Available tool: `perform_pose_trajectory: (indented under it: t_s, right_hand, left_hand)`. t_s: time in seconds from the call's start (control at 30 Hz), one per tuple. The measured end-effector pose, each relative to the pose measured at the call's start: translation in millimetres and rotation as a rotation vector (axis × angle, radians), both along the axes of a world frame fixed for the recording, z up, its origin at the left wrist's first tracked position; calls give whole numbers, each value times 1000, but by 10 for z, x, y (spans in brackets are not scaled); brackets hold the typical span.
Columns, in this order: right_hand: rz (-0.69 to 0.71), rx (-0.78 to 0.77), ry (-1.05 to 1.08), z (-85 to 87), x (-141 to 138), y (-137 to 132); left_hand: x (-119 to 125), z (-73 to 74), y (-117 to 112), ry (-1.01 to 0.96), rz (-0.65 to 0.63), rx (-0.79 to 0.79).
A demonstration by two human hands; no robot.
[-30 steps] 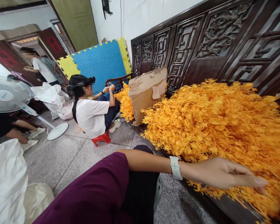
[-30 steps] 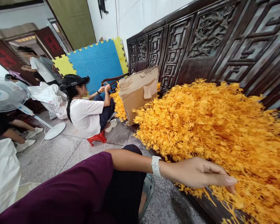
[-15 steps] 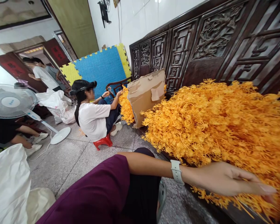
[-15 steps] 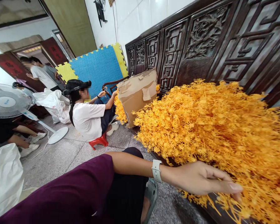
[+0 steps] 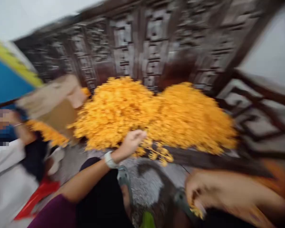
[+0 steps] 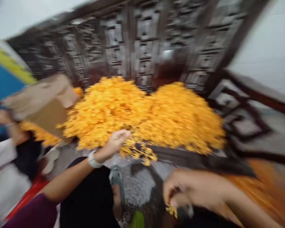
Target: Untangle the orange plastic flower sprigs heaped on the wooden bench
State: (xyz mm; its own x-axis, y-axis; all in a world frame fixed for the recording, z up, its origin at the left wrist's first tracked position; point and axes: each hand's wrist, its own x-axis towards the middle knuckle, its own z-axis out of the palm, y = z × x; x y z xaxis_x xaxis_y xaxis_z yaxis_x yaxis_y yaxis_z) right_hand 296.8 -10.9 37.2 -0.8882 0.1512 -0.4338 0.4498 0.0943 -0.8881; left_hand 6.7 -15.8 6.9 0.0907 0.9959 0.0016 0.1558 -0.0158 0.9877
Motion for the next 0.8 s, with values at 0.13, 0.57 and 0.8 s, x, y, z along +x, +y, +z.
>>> perform_pose_trajectory:
  t_s: [0.13,0.57,0.8]
  right_hand:
    - [-790,-210,516,-40,264,413]
    - [-1049,-44,376,-432,-246,92]
    - [-812,138,497,-467,-442,-13]
  left_hand:
    - [-79,-101,192,-54,28,-89]
    - [111,-114,54,-141,13,-158]
    - [524,-187,-72,-216,-140,-169]
